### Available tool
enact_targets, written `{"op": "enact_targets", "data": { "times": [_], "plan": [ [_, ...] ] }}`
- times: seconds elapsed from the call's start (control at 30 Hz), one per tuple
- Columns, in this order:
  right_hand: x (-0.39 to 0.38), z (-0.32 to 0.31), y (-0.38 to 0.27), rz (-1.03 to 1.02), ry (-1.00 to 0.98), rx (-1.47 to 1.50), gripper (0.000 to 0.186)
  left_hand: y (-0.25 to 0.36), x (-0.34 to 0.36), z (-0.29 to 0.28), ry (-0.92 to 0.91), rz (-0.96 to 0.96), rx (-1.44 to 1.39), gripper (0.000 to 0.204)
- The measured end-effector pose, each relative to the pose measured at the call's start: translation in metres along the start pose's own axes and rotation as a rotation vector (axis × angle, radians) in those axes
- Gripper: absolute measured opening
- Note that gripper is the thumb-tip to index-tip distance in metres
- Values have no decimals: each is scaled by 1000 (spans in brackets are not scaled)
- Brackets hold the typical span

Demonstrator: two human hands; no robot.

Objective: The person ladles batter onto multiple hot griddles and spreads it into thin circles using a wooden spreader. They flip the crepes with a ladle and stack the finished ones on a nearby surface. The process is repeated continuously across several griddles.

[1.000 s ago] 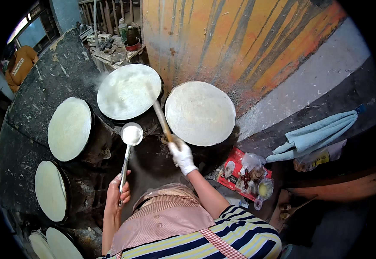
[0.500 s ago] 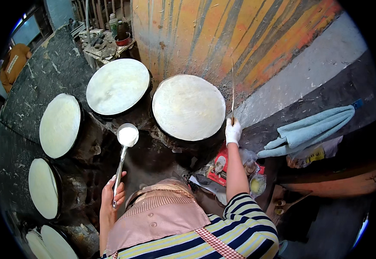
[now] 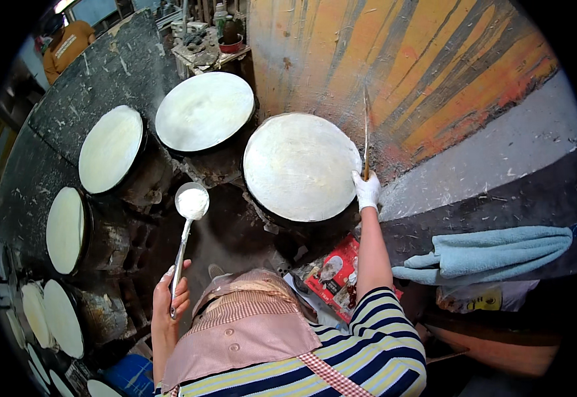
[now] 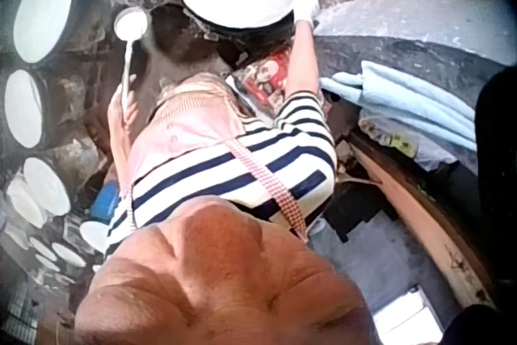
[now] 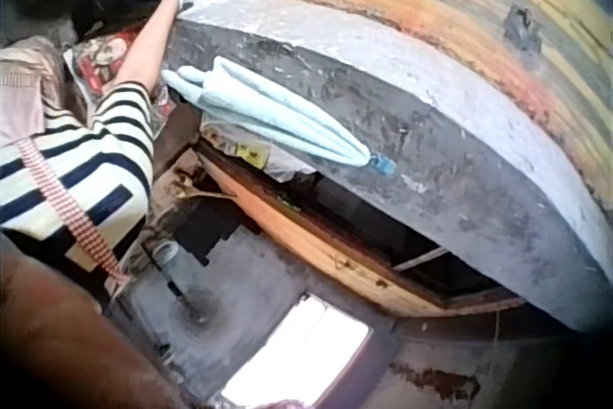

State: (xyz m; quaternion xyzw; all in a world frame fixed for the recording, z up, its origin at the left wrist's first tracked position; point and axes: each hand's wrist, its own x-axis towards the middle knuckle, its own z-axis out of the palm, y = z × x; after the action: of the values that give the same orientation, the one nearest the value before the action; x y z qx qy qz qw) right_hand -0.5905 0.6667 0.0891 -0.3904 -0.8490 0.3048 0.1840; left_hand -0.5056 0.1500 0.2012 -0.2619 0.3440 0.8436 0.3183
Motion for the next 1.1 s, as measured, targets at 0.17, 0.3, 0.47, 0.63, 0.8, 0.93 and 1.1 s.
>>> {"op": "enact_targets", "data": {
  "times": [0.17,0.3,0.47,0.63,0.8,0.93,1.1],
  "plan": [
    [8,-9,-12,-69,-83,-22,46,-13,-11,6,43,48,-49,40],
    [3,-20,-28,-140,-57,-28,42,-19,-13,4,45,71,-112,40],
    [-2,-20,-34,-140,-70,-97,43,-26,-19,6,86,111,-82,39],
    [-4,-19,-16,-127,-87,-80,37,-32,-23,9,93,126,-80,39],
    [-49,-68,-102,-273,103,-171,28,-37,-29,2,78,152,-124,40],
    [-78,-96,-161,-565,222,-120,21,-38,-40,-9,40,195,-182,39],
    [-118,-120,-234,-908,294,-107,22,-42,-54,-42,-34,261,-305,37]
  ]
}}
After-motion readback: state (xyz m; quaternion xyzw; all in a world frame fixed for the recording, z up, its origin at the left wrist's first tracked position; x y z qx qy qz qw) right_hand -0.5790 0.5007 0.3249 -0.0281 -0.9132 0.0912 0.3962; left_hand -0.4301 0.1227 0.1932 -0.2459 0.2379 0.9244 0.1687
